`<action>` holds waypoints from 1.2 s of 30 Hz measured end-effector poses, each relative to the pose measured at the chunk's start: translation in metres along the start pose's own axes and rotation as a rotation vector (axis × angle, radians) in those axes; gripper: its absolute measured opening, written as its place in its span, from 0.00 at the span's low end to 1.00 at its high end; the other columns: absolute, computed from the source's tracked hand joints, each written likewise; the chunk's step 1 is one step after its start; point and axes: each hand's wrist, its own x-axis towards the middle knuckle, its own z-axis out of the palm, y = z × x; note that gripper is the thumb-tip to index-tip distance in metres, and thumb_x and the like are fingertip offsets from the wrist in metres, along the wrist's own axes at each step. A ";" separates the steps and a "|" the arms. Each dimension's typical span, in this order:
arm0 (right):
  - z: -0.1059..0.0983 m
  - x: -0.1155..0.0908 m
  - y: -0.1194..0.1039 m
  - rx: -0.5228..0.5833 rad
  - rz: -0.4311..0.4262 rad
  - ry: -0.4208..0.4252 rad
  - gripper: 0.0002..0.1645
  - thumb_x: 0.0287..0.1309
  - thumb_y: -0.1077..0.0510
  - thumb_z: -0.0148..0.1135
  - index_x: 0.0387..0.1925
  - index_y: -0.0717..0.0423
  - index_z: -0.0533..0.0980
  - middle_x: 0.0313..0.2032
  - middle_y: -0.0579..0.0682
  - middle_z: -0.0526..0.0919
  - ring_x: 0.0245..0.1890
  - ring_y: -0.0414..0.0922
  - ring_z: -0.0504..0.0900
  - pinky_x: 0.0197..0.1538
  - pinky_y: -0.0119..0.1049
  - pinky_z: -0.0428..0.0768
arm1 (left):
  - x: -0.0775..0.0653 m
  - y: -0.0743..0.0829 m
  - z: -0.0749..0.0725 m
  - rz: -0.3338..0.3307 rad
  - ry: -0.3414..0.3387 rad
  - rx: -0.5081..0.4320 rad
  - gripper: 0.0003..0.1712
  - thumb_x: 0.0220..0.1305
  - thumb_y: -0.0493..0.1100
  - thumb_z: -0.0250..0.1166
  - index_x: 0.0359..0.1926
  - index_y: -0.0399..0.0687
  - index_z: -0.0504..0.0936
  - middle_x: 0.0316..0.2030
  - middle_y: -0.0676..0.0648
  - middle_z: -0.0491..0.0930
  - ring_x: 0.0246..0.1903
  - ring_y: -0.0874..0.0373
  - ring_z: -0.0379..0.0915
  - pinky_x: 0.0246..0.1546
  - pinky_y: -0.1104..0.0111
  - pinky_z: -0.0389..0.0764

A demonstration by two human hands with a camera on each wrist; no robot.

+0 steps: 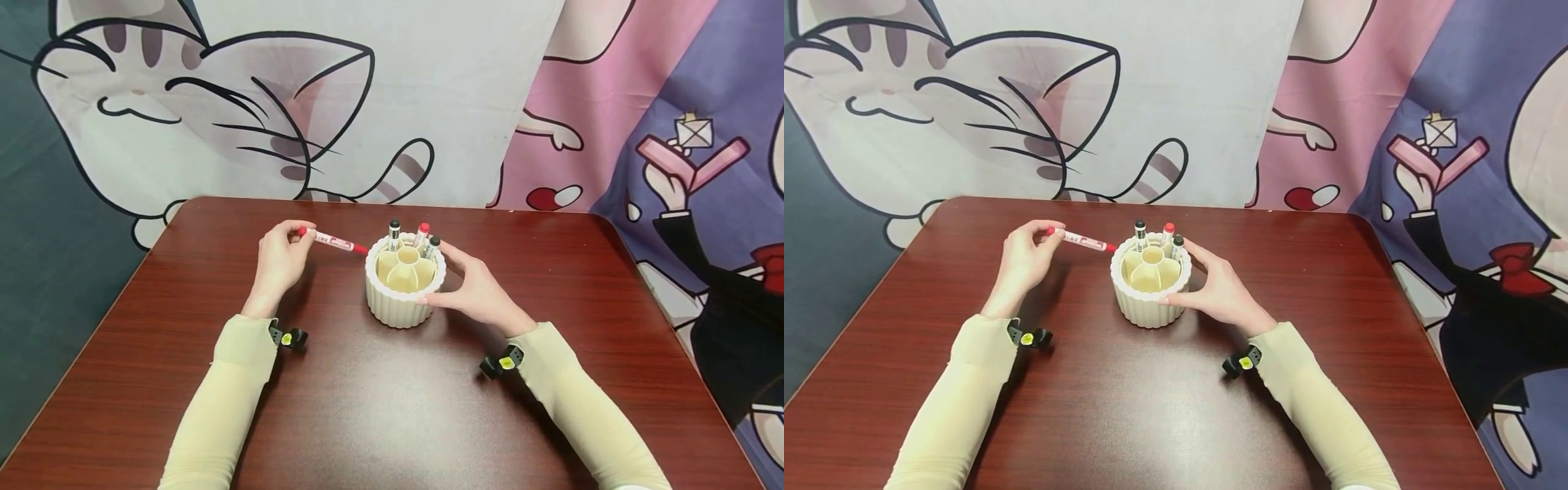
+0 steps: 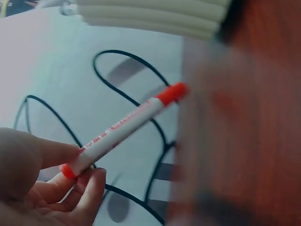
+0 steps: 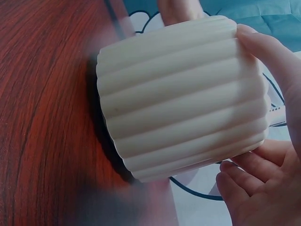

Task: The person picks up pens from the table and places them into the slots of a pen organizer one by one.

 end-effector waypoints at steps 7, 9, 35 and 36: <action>0.001 0.000 0.002 0.015 -0.008 0.005 0.59 0.46 0.59 0.84 0.76 0.61 0.61 0.71 0.54 0.69 0.69 0.52 0.69 0.70 0.56 0.65 | -0.001 0.020 -0.010 0.026 0.100 -0.262 0.15 0.70 0.40 0.68 0.52 0.36 0.84 0.41 0.43 0.82 0.38 0.62 0.81 0.39 0.78 0.78; 0.001 0.000 0.003 0.022 -0.010 0.008 0.59 0.46 0.60 0.84 0.76 0.61 0.61 0.71 0.54 0.69 0.69 0.52 0.69 0.70 0.56 0.65 | 0.000 0.023 -0.011 0.033 0.115 -0.347 0.15 0.68 0.39 0.69 0.52 0.33 0.84 0.40 0.44 0.82 0.37 0.63 0.81 0.40 0.77 0.80; 0.005 0.009 0.041 0.041 0.000 0.022 0.60 0.43 0.54 0.86 0.76 0.46 0.63 0.70 0.42 0.70 0.69 0.43 0.69 0.70 0.46 0.67 | -0.023 0.079 -0.016 0.382 0.263 -0.734 0.14 0.58 0.27 0.74 0.47 0.32 0.87 0.40 0.35 0.83 0.33 0.50 0.80 0.40 0.69 0.84; 0.005 0.009 0.041 0.041 0.000 0.021 0.60 0.43 0.55 0.86 0.76 0.48 0.63 0.70 0.43 0.69 0.69 0.45 0.69 0.70 0.47 0.66 | -0.023 0.079 -0.015 0.394 0.255 -0.728 0.14 0.59 0.27 0.74 0.47 0.32 0.86 0.40 0.34 0.83 0.33 0.50 0.81 0.40 0.68 0.84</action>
